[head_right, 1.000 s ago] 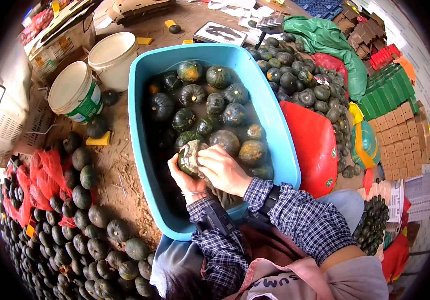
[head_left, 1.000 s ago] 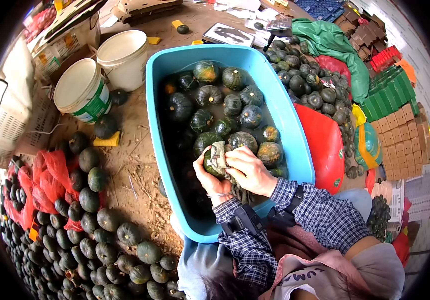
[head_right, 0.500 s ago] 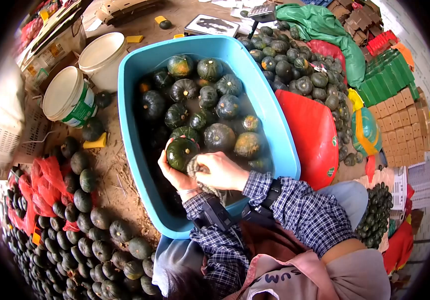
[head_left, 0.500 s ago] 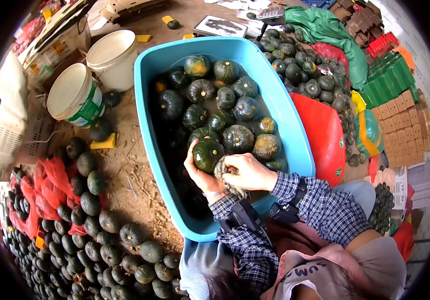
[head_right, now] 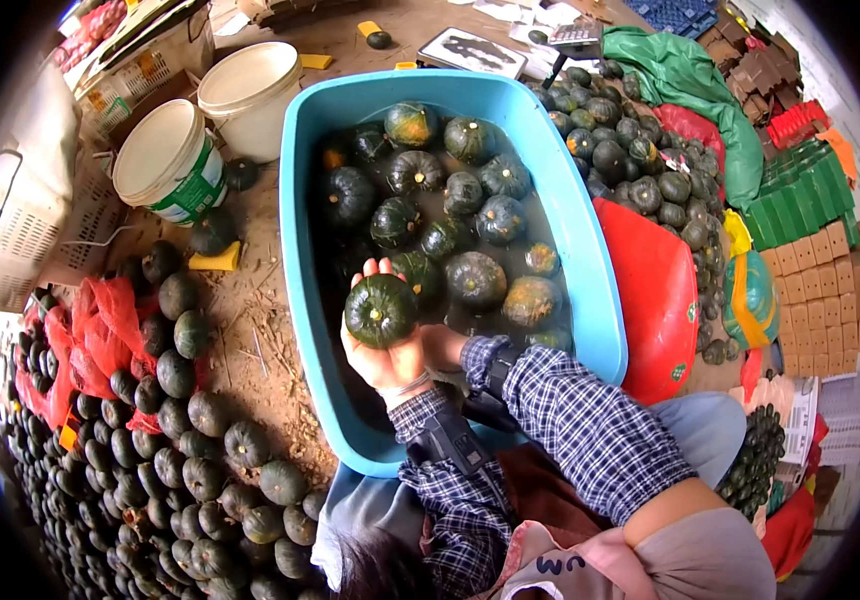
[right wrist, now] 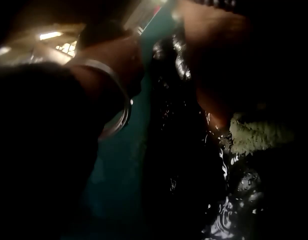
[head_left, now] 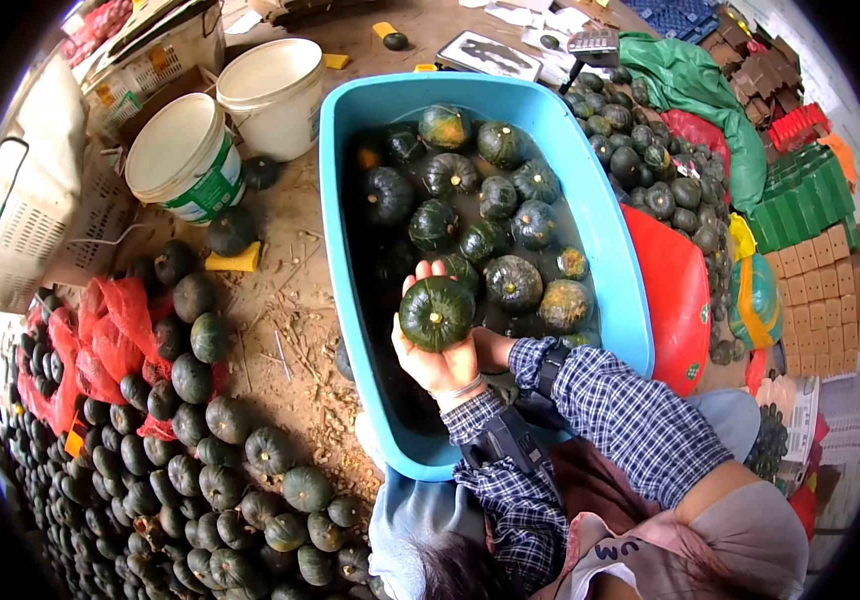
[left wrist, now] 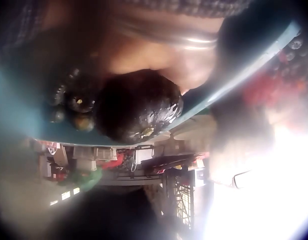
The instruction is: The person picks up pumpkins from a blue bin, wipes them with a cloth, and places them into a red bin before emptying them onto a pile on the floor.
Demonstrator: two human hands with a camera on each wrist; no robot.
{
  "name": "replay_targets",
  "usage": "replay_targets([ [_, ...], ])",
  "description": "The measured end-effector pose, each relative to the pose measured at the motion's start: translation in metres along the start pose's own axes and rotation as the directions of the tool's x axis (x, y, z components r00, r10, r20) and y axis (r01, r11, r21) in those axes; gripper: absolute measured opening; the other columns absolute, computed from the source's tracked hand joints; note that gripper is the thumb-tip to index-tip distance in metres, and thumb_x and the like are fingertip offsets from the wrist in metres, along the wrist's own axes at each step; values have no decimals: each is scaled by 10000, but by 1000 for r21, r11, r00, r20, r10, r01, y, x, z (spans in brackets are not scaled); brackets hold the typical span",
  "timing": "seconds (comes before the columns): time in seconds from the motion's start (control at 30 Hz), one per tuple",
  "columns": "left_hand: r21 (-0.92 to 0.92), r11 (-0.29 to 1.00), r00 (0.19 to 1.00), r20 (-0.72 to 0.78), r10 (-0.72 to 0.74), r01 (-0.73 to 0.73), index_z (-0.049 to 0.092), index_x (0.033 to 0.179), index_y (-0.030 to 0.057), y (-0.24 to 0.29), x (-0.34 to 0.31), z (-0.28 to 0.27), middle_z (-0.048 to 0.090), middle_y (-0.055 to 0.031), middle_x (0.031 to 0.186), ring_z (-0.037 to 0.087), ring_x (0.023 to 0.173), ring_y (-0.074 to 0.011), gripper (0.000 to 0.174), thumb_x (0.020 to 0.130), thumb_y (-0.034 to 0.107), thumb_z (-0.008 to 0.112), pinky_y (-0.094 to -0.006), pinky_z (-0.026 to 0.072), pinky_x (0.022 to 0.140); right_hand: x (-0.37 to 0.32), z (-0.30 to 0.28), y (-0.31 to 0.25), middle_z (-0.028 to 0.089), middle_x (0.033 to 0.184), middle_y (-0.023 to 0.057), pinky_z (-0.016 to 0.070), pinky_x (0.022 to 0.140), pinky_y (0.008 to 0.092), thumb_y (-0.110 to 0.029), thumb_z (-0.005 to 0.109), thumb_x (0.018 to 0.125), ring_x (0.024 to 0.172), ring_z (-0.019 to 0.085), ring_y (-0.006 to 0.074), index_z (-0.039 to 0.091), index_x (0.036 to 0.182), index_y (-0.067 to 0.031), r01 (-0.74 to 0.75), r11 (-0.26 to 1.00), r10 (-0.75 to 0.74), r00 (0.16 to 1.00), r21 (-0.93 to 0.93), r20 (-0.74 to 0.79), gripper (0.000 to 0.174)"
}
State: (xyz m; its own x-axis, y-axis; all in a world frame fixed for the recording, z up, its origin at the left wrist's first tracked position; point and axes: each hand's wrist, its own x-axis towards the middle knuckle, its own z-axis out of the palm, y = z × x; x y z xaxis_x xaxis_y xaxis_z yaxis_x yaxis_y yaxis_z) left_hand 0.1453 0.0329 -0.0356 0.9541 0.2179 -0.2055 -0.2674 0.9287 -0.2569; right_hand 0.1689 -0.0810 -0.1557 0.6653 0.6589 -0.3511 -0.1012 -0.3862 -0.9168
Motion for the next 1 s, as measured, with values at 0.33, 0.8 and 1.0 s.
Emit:
replay_targets([
  [0.33,402,902,845,-418,333,-156,600,890,92,0,7,-24,636,-44,871,624,765,-173,227,833,302,664,-322,534,683,-92,-20,-146,473,1353,117,345,1038,348,-161,500,956,1252,441,229,514,1265,-8,106,920,-44,985,378,-170,345],
  [0.8,689,721,950,-172,260,-73,589,1035,69,-28,4,-22,618,-47,1037,579,956,-149,210,888,216,622,-293,476,852,-22,-34,-131,643,1001,40,463,804,241,-165,537,918,915,593,110,620,1038,-9,239,834,58,859,497,-509,214],
  [1.0,659,735,921,-169,350,-159,574,1028,22,-31,-4,1,583,-74,1042,555,961,-172,202,829,50,579,-298,448,874,-39,-19,-151,641,1023,33,455,843,256,-233,486,945,944,590,136,614,1055,-55,208,361,258,914,909,-312,245],
])
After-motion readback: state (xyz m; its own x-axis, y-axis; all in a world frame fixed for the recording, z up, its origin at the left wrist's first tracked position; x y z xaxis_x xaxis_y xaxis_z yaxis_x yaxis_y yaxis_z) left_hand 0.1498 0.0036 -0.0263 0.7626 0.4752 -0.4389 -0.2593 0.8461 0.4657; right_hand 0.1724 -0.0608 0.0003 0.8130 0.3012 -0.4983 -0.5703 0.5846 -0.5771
